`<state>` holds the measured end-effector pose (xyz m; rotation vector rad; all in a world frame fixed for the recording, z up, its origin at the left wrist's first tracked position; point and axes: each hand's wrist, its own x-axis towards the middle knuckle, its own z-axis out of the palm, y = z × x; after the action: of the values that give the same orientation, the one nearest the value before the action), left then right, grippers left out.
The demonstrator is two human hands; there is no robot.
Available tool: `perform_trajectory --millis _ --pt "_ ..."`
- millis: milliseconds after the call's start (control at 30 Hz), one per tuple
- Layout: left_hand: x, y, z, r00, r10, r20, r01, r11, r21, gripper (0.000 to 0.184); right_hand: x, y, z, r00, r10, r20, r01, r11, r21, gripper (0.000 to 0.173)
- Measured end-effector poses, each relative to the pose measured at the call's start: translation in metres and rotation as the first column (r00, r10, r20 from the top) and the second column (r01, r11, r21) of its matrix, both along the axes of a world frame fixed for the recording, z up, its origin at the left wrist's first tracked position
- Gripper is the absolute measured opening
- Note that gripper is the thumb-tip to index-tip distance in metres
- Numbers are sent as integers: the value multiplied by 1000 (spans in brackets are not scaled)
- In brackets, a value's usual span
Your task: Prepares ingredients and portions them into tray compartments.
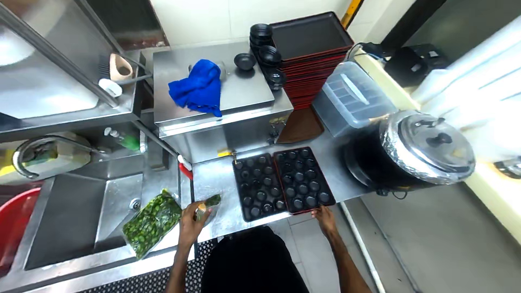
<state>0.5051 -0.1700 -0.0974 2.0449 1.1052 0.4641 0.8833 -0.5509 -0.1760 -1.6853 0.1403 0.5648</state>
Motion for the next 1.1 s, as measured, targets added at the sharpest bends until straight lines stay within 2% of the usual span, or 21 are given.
perform_trajectory --millis 133,267,333,433,500,600,667,733,767,800,867,933,1033,1100 --pt "0 -6 8 997 76 28 -75 996 -48 39 20 -7 5 996 30 -80 -38 994 -98 41" --pt "5 -25 28 988 156 16 -153 979 -135 36 30 -9 25 978 54 -201 -108 957 -269 43" --pt "4 -31 34 979 203 12 -195 957 -215 37 35 -13 29 962 136 -237 -225 886 -406 50" --pt "1 -37 33 960 268 79 -236 930 -283 40 37 0 57 909 330 -255 -417 695 -586 61" --pt "2 -44 32 950 288 118 -237 916 -324 41 21 27 86 865 462 -194 -488 691 -533 55" --pt "8 -58 23 958 257 129 -208 928 -309 43 -30 98 122 749 659 -74 -651 709 -271 38" --pt "9 -66 15 966 209 149 -162 947 -279 44 -74 145 125 595 804 -21 -801 590 -102 31" --pt "8 -70 11 974 153 170 -102 956 -277 47 -119 183 124 402 908 114 -903 414 -113 30" --pt "7 -70 11 976 124 179 -72 960 -269 47 -141 198 127 319 926 205 -917 356 -180 33" --pt "6 -69 11 977 96 192 -45 966 -256 45 -160 210 129 265 921 284 -910 337 -243 36" --pt "4 -67 11 976 50 213 1 972 -234 40 -191 225 127 223 892 393 -862 369 -348 41" --pt "5 -62 8 985 -7 171 38 983 -180 37 -207 233 122 174 887 427 -804 379 -459 43" --pt "13 -60 -3 997 -79 28 79 997 -26 32 -210 237 108 98 894 436 -725 365 -584 32" --pt "21 -60 -8 996 -93 3 93 996 13 28 -206 239 99 81 898 432 -691 363 -625 27"
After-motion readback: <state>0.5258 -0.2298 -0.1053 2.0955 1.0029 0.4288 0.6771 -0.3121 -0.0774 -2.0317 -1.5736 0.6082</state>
